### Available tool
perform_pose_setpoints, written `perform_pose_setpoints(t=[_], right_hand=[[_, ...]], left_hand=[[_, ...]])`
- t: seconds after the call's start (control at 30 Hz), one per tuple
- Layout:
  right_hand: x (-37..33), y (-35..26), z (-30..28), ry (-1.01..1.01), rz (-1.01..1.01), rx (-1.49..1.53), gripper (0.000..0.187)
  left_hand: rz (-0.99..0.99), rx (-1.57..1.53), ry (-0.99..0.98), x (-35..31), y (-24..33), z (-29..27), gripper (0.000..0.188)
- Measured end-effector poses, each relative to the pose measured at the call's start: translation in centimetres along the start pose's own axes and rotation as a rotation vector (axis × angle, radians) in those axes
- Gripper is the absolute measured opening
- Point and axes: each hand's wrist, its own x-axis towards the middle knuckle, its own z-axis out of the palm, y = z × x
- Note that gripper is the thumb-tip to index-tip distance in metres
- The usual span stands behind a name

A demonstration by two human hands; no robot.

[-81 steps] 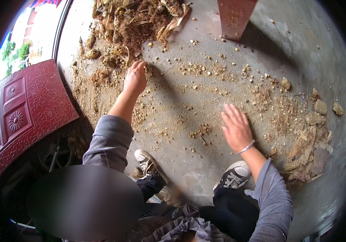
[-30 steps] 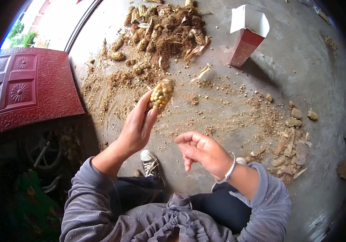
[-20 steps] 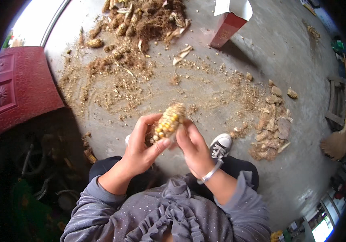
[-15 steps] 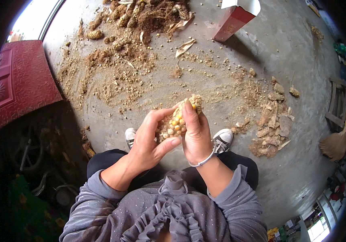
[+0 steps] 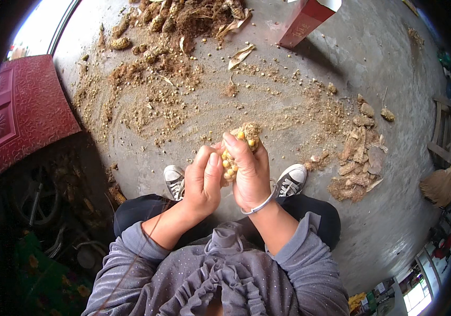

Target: The person sits on the floor and manually shells dried corn cobs by hand, removing kernels and dropping them onto the floor. The person repeatedly picks up cobs, shucks them, and discards the cobs.

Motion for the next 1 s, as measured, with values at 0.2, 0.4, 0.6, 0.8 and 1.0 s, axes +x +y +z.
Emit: perform_pose_setpoints(t=[0.2, 0.4, 0.6, 0.8, 1.0], right_hand=[[-0.1, -0.7, -0.2, -0.029, -0.029, 0.047, 0.013], [-0.5, -1.2, 0.0, -0.077, -0.034, -0.032, 0.016], [-0.3, -0.4, -0.5, -0.122, -0.034, 0.057, 0.021], [-0.1, -0.5, -1.0, -0.219, -0.071, 0.014, 0.025], [0.0, -1.2, -1.0, -0.253, 0.011, 0.059, 0.036]], left_hand=[[-0.215, -0.151, -0.065, 0.4, 0.4, -0.2, 0.024], [0.128, 0.25, -0.108, 1.0, 1.2, -0.8, 0.027], [0.212, 0.288, -0.066, 0.8, 0.6, -0.5, 0.021], [0.021, 0.176, -0.033, 0.2, 0.5, -0.2, 0.018], [0.031, 0.028, -0.084, 1.0, 1.2, -1.0, 0.021]])
